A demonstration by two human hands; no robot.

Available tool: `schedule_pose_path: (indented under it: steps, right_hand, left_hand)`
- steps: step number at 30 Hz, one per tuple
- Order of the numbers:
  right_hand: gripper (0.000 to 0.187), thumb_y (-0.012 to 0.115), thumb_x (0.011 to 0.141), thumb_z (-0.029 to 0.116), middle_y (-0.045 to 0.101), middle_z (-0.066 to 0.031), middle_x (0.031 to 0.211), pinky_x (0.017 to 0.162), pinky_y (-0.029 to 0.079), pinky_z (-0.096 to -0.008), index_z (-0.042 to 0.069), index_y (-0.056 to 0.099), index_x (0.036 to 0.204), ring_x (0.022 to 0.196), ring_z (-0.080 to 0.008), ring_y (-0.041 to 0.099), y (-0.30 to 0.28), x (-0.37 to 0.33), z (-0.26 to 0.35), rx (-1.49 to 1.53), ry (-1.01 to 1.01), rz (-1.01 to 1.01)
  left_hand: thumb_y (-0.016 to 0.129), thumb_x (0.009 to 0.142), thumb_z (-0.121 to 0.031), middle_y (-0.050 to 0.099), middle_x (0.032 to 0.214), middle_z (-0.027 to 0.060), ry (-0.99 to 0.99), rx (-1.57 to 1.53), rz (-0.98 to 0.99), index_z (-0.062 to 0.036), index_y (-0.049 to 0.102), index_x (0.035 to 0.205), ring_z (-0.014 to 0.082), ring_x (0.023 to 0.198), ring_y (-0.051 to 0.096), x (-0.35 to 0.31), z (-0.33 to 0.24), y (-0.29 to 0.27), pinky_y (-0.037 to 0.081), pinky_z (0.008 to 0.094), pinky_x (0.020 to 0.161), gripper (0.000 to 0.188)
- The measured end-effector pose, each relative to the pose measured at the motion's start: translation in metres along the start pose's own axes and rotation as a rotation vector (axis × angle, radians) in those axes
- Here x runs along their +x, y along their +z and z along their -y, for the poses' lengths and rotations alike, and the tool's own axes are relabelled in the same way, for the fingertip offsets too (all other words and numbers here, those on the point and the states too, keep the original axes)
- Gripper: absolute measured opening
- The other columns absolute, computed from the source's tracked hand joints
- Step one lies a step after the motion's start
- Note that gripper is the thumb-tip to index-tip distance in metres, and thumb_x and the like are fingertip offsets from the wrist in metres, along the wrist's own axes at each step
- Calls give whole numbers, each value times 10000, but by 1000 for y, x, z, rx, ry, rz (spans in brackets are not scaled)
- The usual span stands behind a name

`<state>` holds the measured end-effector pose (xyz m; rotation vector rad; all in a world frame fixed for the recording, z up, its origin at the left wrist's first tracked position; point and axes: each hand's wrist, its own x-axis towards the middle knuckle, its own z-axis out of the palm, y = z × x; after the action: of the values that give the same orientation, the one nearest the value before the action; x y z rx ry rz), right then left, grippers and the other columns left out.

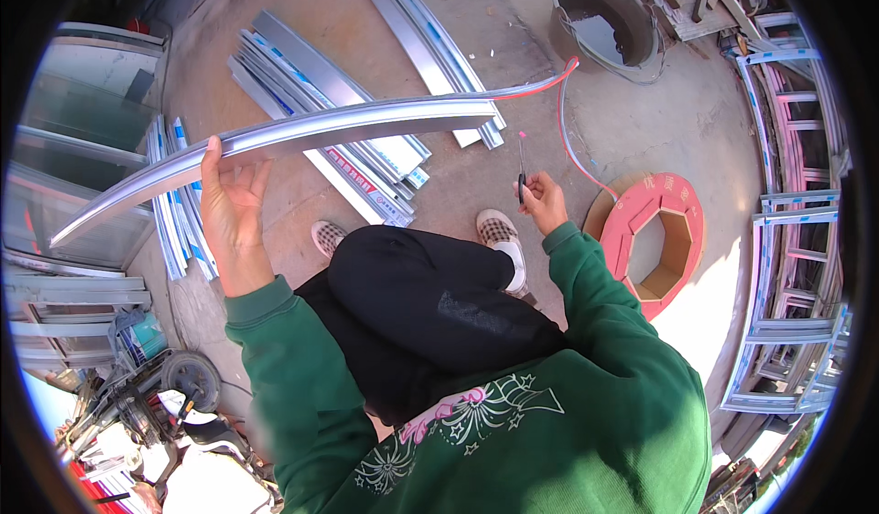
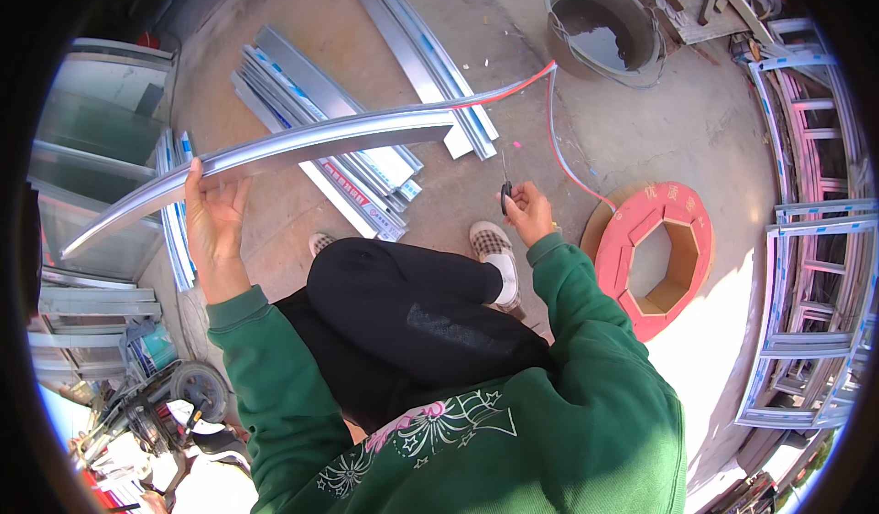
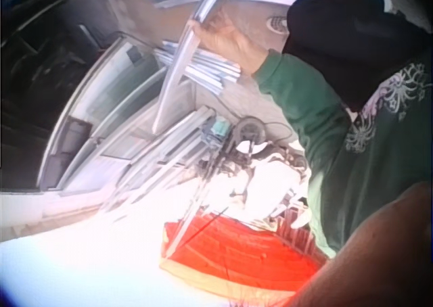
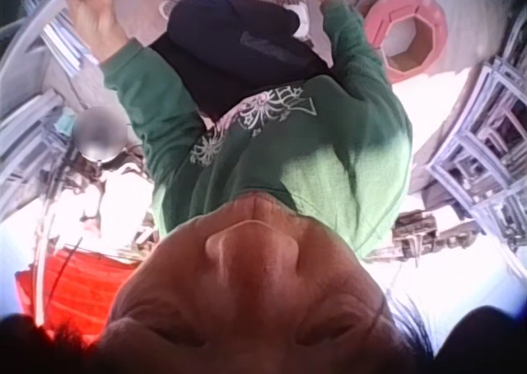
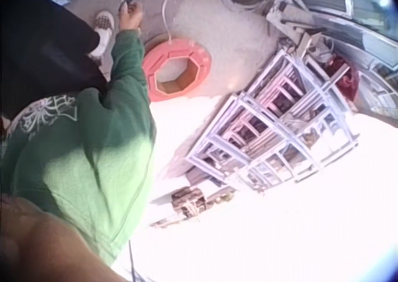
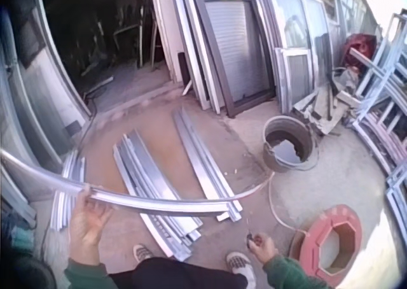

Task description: The person inserts a red rubber seal into the groove of long aluminum profiles using a pair of scissors to guide the seal. They work on multiple profiles, cutting the seal as needed and placing the finished pieces aside.

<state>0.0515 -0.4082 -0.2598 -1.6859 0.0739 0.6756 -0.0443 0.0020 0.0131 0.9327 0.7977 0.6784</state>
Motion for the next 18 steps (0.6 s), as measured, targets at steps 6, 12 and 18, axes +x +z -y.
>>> schedule_pose_path:
  steps: [6,12,18]
  right_hand:
    - [348,709,972,249,587,2,837,634,428,-206,-50,620,1126,722,-29,510,20,-66,102,118,-181,156]
    - [329,717,957,218,559,22,783,627,386,-197,-50,629,1125,704,-28,481,23,-76,133,110,-333,140]
    - [325,728,937,196,551,15,758,618,389,-210,-47,631,1130,696,-35,486,16,-82,146,76,-416,122]
  left_hand:
    - [850,836,-235,572,1269,88,-58,37,52,-88,531,1247,319,1237,589,1,7,7,491,522,1074,541]
    - [858,823,-239,630,1204,92,-104,32,76,-65,580,1226,305,1173,630,0,15,7,535,537,998,520]
    - [854,828,-275,580,1311,112,-168,52,144,-84,524,1279,325,1225,610,0,21,6,521,502,1033,591]
